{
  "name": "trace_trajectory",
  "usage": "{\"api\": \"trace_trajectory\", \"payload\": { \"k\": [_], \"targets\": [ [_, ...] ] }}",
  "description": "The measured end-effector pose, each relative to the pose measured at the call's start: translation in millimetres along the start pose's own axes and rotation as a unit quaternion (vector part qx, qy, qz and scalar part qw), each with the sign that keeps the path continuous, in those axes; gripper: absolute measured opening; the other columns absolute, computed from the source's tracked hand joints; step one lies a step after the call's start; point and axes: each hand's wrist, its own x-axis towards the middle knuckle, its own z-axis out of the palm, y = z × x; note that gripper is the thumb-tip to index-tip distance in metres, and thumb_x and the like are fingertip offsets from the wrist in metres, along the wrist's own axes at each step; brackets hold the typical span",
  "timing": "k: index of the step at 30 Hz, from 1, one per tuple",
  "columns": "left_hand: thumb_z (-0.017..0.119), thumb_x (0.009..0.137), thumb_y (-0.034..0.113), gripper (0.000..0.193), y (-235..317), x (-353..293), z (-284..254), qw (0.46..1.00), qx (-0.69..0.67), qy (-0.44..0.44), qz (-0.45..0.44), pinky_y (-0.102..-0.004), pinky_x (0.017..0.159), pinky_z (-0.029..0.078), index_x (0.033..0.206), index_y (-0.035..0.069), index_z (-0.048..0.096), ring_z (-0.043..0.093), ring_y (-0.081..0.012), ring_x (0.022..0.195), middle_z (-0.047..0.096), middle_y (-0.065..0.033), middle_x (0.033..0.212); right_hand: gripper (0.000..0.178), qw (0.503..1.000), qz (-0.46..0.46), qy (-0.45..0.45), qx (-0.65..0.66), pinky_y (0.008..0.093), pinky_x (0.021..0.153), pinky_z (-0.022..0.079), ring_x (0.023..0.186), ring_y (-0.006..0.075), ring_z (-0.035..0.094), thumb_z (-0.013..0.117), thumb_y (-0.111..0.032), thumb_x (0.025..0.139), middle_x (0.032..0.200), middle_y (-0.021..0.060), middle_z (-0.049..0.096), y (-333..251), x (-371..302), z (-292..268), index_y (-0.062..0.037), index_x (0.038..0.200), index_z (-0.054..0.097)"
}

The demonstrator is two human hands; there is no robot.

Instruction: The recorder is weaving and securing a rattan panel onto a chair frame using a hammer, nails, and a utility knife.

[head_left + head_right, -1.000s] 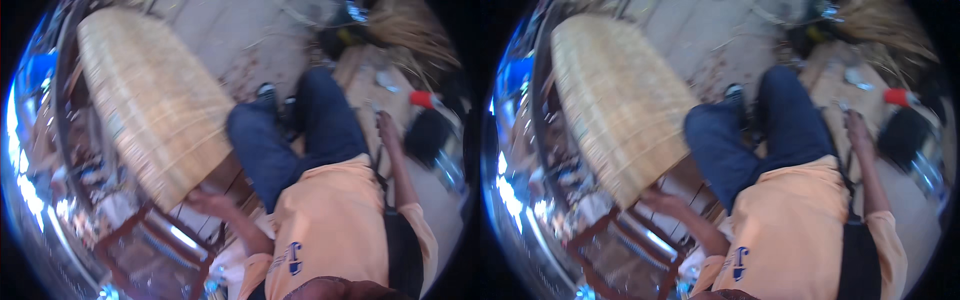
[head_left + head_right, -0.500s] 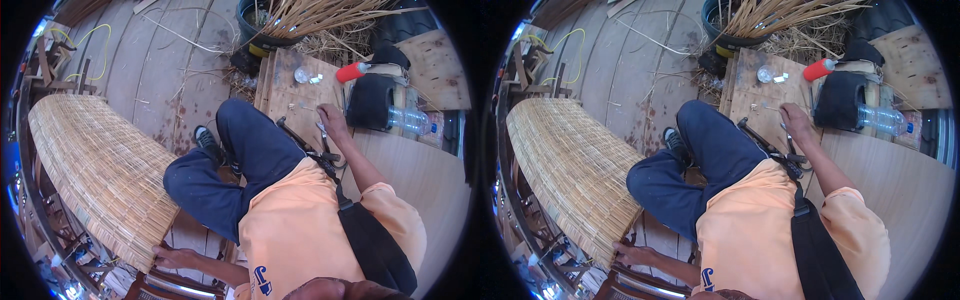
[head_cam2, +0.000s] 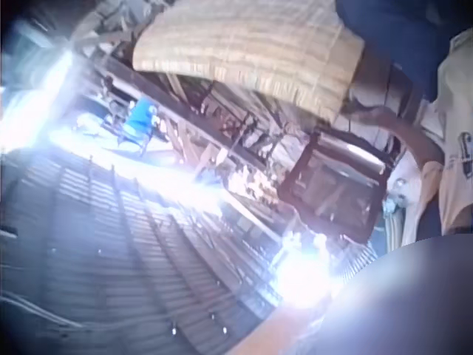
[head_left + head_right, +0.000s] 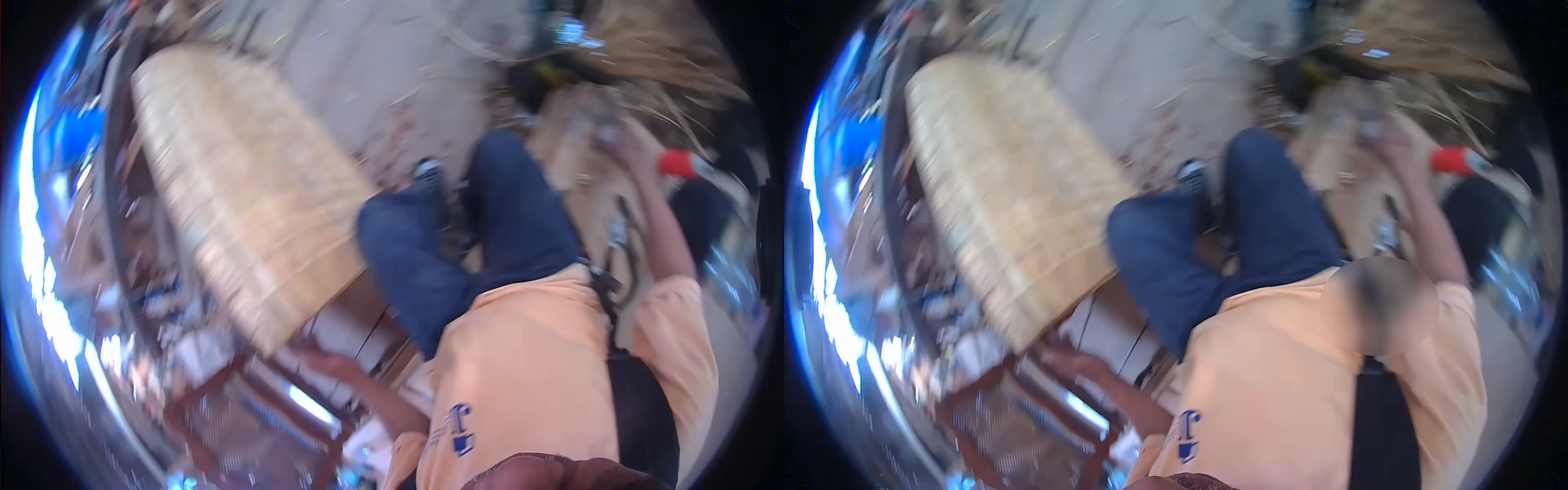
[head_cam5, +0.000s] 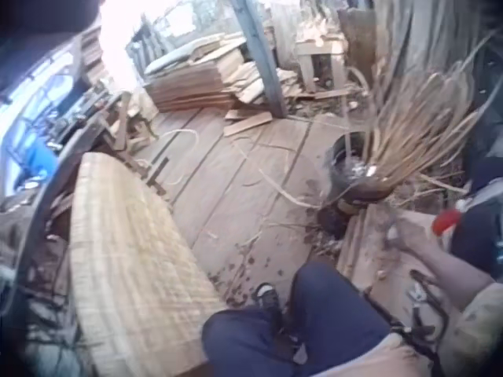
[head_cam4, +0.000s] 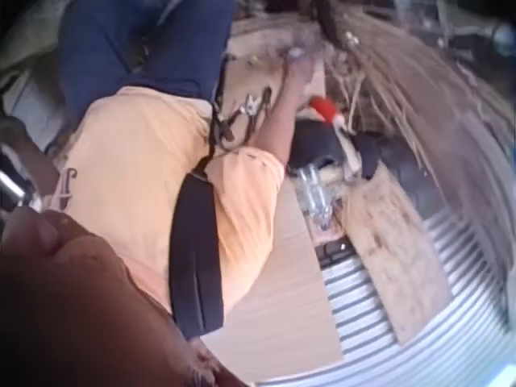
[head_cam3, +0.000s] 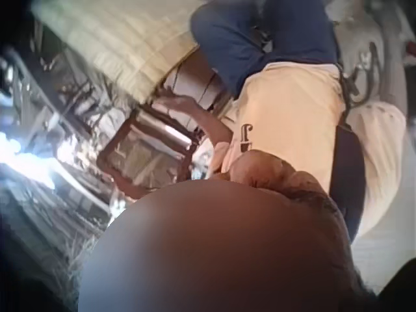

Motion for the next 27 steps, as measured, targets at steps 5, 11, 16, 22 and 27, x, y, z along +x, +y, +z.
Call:
{"api": "trace_trajectory", "payload": {
  "k": [5,11,16,22,27],
  "targets": [
    [0.036,0.093,0.06,0.077,8.6,-8.1,6.5,0.999,0.0,0.034,0.018,-0.0378,0.093,0.035,0.139,0.0,0.031,0.046,-0.0245,0.12,0.043,-0.0118,0.134,0.054,0.997,-0.041,0.061,0.01,0.0371,0.094,0.045,0.111,0.0314,0.056,0.062,-0.017,0.081,0.121,0.0214,0.058,2.9,-3.1,-31.6,-0.0002,0.13,0.048],
    [0.037,0.092,0.063,0.079,6.5,7.5,3.1,0.983,-0.182,0.016,-0.01,-0.0345,0.087,0.041,0.142,0.003,0.029,0.049,-0.0245,0.112,0.041,-0.0122,0.134,0.062,0.966,-0.107,-0.071,0.225,0.0375,0.095,0.045,0.115,0.0309,0.053,0.067,-0.012,0.076,0.126,0.0182,0.053,-230.0,-97.9,-77.7,-0.005,0.134,0.045],
    [0.039,0.093,0.059,0.075,1.9,14.9,-0.5,0.978,-0.209,-0.002,-0.024,-0.0335,0.082,0.046,0.14,0.002,0.03,0.057,-0.0255,0.104,0.044,-0.0126,0.131,0.065,0.908,-0.211,-0.194,0.307,0.0369,0.093,0.048,0.111,0.0295,0.057,0.075,-0.009,0.069,0.12,0.017,0.054,-336.5,-136.8,-84.1,-0.0008,0.127,0.046],
    [0.047,0.096,0.032,0.06,22.4,13.7,-15.5,0.994,-0.104,-0.025,-0.033,-0.0375,0.093,0.042,0.141,-0.003,0.028,0.054,-0.0303,0.114,0.042,-0.0171,0.134,0.063,0.856,-0.377,-0.257,0.241,0.0384,0.09,0.047,0.104,0.0356,0.058,0.078,-0.019,0.069,0.112,0.0208,0.055,-407.3,-173.9,-80.7,0.0003,0.12,0.046],
    [0.054,0.089,0.008,0.065,34.4,2.6,-25.1,0.995,-0.07,-0.075,0.018,-0.0369,0.095,0.04,0.144,0.001,0.021,0.049,-0.0311,0.12,0.036,-0.017,0.14,0.063,0.824,-0.436,-0.299,0.205,0.0401,0.09,0.047,0.104,0.0369,0.057,0.075,-0.027,0.074,0.115,0.0214,0.052,-442.7,-207.6,-86.9,0.0012,0.121,0.045]
  ]
}}
